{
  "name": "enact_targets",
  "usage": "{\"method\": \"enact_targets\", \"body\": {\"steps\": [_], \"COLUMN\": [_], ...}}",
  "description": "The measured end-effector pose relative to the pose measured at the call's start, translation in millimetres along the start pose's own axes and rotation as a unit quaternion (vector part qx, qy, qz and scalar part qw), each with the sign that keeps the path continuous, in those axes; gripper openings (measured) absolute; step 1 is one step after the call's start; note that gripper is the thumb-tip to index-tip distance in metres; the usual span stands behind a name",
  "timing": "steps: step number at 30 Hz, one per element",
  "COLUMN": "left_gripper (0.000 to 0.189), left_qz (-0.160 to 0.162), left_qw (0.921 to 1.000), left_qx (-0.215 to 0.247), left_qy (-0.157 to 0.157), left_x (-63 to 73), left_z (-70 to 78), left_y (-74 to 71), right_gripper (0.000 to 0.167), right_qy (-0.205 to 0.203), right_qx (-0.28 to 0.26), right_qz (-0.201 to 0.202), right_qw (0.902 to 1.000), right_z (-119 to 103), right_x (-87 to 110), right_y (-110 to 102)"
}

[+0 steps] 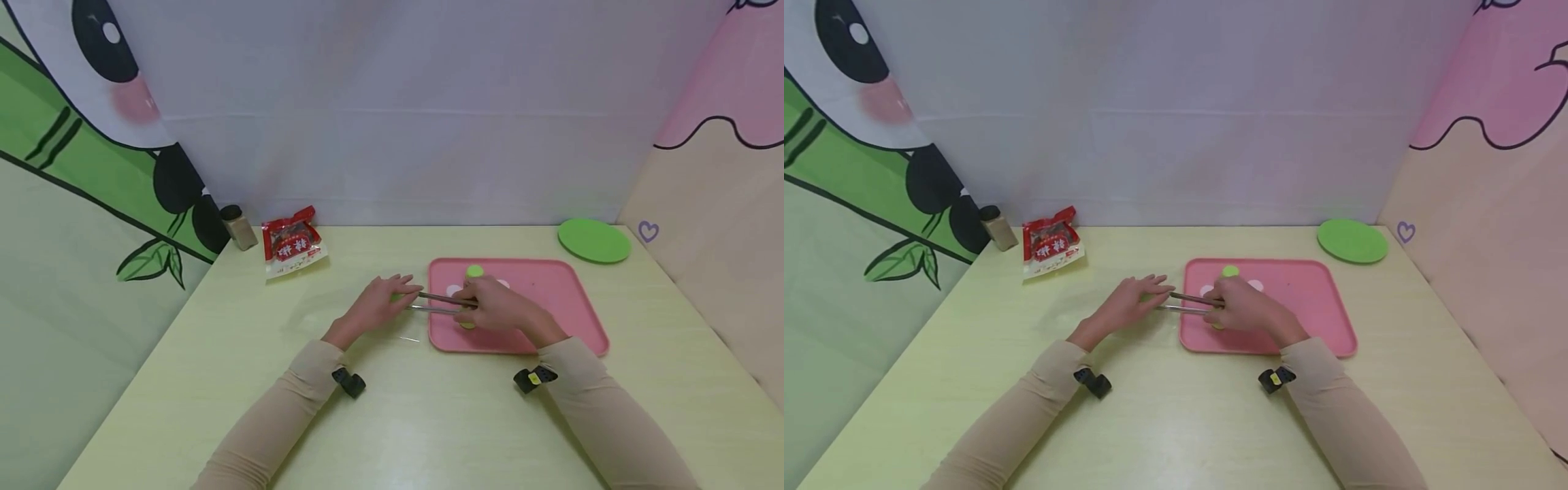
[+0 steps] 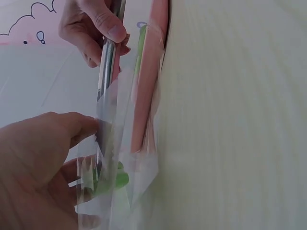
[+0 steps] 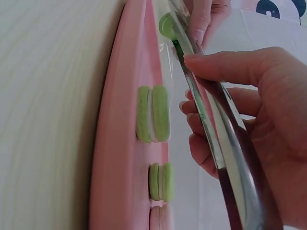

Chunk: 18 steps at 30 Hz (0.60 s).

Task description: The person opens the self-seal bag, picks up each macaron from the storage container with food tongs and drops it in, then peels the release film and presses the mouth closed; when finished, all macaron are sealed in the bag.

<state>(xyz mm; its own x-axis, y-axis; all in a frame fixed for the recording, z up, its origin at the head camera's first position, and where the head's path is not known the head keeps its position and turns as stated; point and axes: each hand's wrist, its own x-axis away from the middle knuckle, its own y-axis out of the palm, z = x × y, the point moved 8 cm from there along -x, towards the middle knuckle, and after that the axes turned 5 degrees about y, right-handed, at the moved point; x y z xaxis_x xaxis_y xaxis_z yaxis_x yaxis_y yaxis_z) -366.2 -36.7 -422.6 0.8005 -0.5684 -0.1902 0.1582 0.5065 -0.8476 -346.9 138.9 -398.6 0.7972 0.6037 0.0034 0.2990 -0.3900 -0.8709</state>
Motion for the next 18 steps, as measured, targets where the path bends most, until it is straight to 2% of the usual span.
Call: {"method": "enact_targets", "body": {"steps": [9, 18], "left_gripper": [0.034, 0.032], "left_qz": [0.069, 0.045], "left_qw": [0.9976, 0.9987], "left_qx": [0.002, 0.016], "left_qy": [-0.004, -0.016], "left_x": [0.2, -1.0], "left_z": [5.3, 1.0], "left_y": [-10.9, -4.3], "right_gripper": [0.036, 0.021], "right_qy": [-0.006, -0.034], "right_qx": [-0.015, -0.021], "right_qz": [-0.022, -0.011], "right_qw": [0.9996, 0.9991], "right_z": [-1.3, -5.2], "right_x": [-7.2, -2.8], "right_y": [7.4, -8.9]}}
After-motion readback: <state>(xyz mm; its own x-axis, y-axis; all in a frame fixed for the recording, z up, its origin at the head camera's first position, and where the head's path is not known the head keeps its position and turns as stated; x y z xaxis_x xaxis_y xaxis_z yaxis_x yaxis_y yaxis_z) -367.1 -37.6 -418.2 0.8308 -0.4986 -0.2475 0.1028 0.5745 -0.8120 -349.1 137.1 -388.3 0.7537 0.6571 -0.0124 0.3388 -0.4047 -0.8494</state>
